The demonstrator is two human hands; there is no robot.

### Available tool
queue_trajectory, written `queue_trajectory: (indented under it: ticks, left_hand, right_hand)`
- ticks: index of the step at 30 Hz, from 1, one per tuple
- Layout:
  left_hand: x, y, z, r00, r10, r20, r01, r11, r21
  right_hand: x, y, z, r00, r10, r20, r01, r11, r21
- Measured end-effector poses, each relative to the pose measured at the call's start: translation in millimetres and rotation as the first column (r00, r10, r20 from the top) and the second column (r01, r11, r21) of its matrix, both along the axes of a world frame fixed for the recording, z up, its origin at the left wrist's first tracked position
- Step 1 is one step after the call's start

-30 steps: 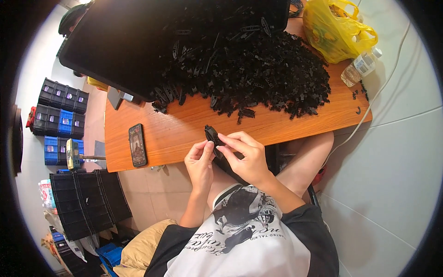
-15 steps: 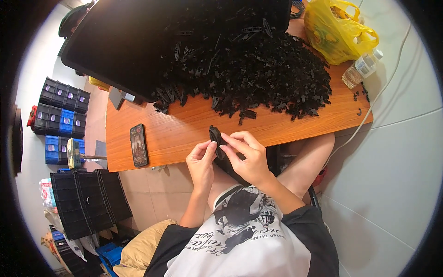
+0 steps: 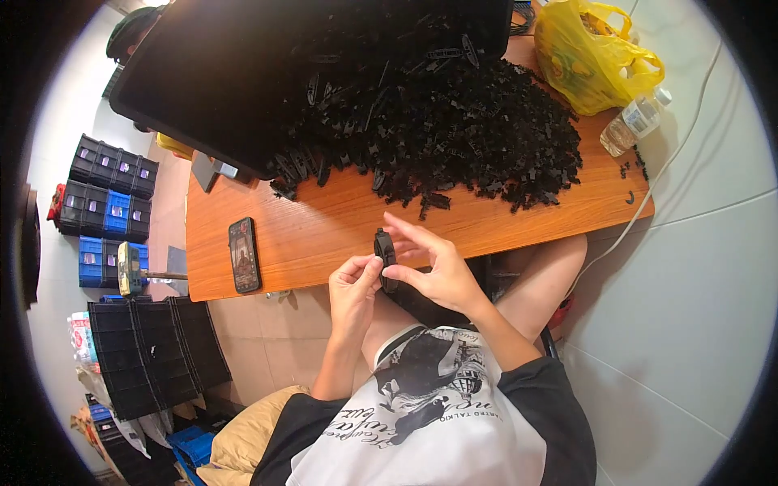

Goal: The person assembles plastic components by hand, repeatedly picking up plastic bases and small plastic pieces from a table and pressing them together.

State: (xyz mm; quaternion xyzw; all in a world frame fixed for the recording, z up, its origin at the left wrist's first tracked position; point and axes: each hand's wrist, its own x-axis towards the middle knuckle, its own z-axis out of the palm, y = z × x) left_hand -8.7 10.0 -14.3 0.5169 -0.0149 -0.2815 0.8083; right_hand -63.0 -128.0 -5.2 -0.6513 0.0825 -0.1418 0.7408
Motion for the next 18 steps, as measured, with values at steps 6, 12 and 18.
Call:
queue_trajectory:
  ticks: [6,12,18]
  left_hand:
    - [0.8,4.8,2.0,0.998,-0.04,-0.048,0.041,0.999,0.027]
    - [2.2,2.1,-3.2,0.996,-0.051,-0.069,0.051,0.999,-0.009]
    - [-1.0,7.4,-18.4,0.989,-0.083,-0.124,0.079,0.996,-0.04]
  right_hand:
    - [3.2,-8.5,3.7,0.978,0.197,-0.071,-0.18,0.964,0.197]
    - [6.2,-11.9,-9.1,0.979,0.194,-0.071,-0.161,0.932,0.324]
    - [5.1,-6.0,-22.2,0.986,0.148,-0.078,-0.106,0.914,0.391]
